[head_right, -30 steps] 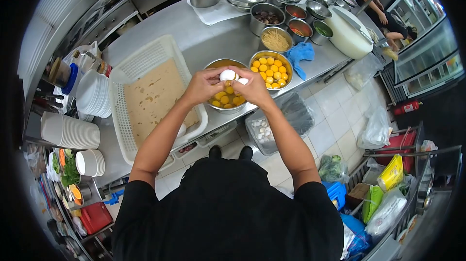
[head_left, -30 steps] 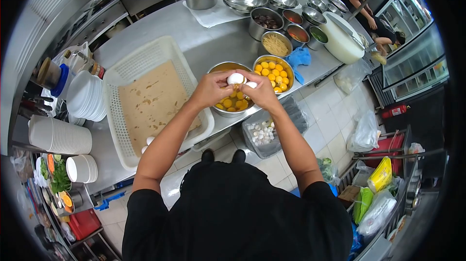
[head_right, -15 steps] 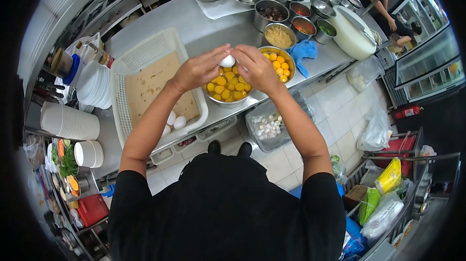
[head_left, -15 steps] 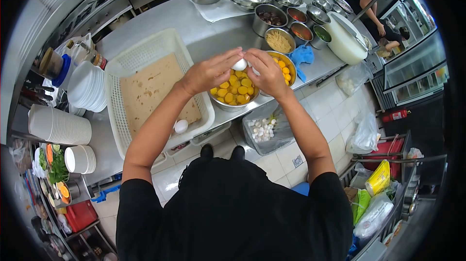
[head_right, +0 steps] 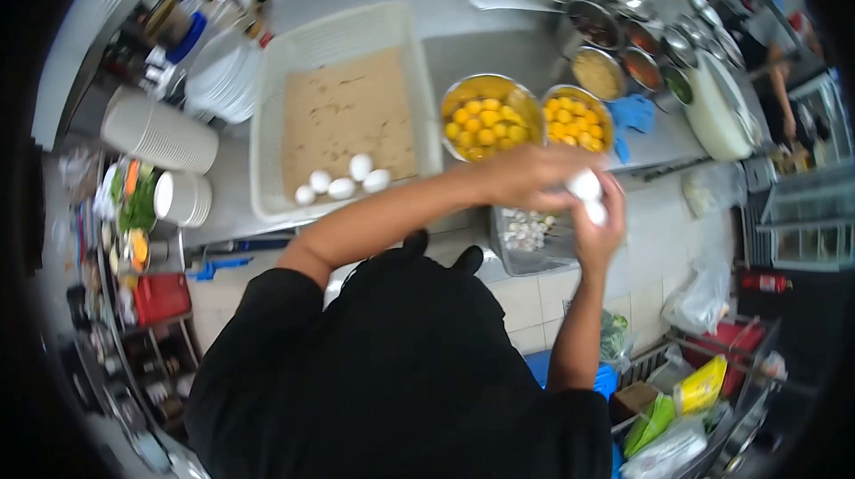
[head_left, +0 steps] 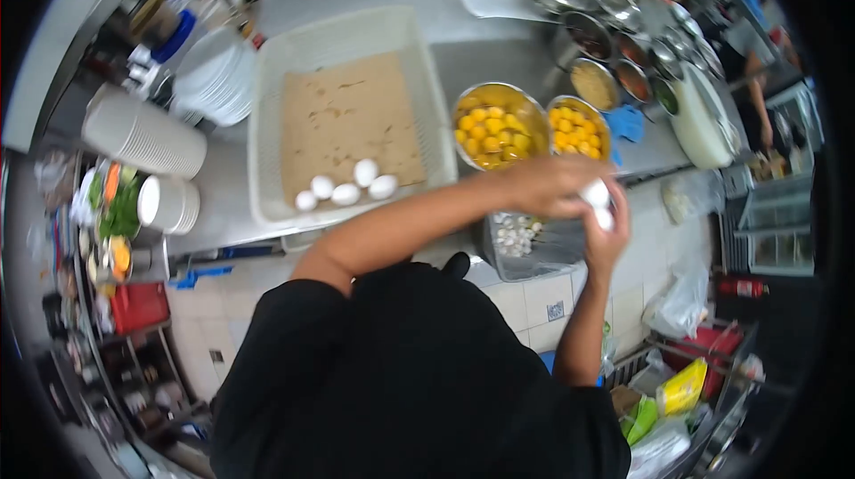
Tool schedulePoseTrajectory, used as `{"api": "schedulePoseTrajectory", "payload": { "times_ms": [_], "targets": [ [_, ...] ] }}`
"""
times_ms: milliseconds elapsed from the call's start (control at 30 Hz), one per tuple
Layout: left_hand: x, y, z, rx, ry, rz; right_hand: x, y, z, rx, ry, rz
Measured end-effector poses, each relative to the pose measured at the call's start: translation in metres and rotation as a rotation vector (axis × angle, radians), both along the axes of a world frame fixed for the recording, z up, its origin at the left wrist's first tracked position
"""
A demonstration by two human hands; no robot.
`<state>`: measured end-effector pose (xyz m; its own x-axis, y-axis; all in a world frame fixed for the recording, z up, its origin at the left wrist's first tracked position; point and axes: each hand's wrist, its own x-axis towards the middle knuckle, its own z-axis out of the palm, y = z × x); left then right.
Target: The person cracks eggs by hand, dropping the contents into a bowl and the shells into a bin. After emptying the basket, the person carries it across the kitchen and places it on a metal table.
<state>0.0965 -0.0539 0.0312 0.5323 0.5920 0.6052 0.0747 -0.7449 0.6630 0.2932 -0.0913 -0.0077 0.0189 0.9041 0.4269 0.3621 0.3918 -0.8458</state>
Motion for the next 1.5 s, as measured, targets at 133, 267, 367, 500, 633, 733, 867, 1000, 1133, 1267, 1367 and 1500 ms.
{"api": "schedulePoseTrajectory", "payload": {
  "times_ms": [133,267,367,500,633,733,867,1000,1133,1267,1367,1500],
  "targets": [
    [0.006,-0.017,-0.006,0.112,0.041,0.001,0.051,-0.049,-0.053,-0.121,-0.488,-0.109],
    [-0.114,-0.025,-0.003,-0.294,0.274,0.423,0.085,-0.072,-0.124,-0.868,0.281,-0.322],
    [-0.22,-0.025,-0.039,-0.615,0.912,0.655,0.074,-0.071,-0.113,-0.743,1.318,-0.112],
    [-0.255,-0.033,-0.076,-0.79,1.082,0.638,0.048,-0.042,-0.104,-0.788,1.622,0.087],
    [-0.244,-0.04,-0.074,-0.9,1.085,0.676,-0.001,-0.019,-0.048,-0.798,1.432,0.368],
    [-0.238,-0.042,-0.042,-1.204,0.832,0.672,-0.037,-0.009,-0.021,-0.767,1.241,0.359],
    [-0.251,-0.033,-0.053,-1.285,0.16,0.638,-0.071,-0.002,0.001,-0.7,0.951,0.365],
    [-0.225,-0.02,-0.033,-1.359,-0.541,0.283,-0.095,0.009,0.016,-0.588,0.656,0.408],
    [-0.153,-0.011,-0.012,-0.964,-0.335,0.226,-0.113,0.016,0.04,-0.428,0.453,0.432],
    [-0.102,0.003,-0.024,-0.858,-0.372,0.257,-0.116,0.016,0.071,0.298,-0.015,0.16],
    [-0.084,0.01,-0.023,-0.794,-0.389,0.185,-0.12,0.03,0.053,0.484,-0.165,0.048],
    [-0.082,0.015,-0.019,-0.817,-0.298,0.153,-0.123,0.041,0.031,0.113,0.148,0.102]
  ]
}}
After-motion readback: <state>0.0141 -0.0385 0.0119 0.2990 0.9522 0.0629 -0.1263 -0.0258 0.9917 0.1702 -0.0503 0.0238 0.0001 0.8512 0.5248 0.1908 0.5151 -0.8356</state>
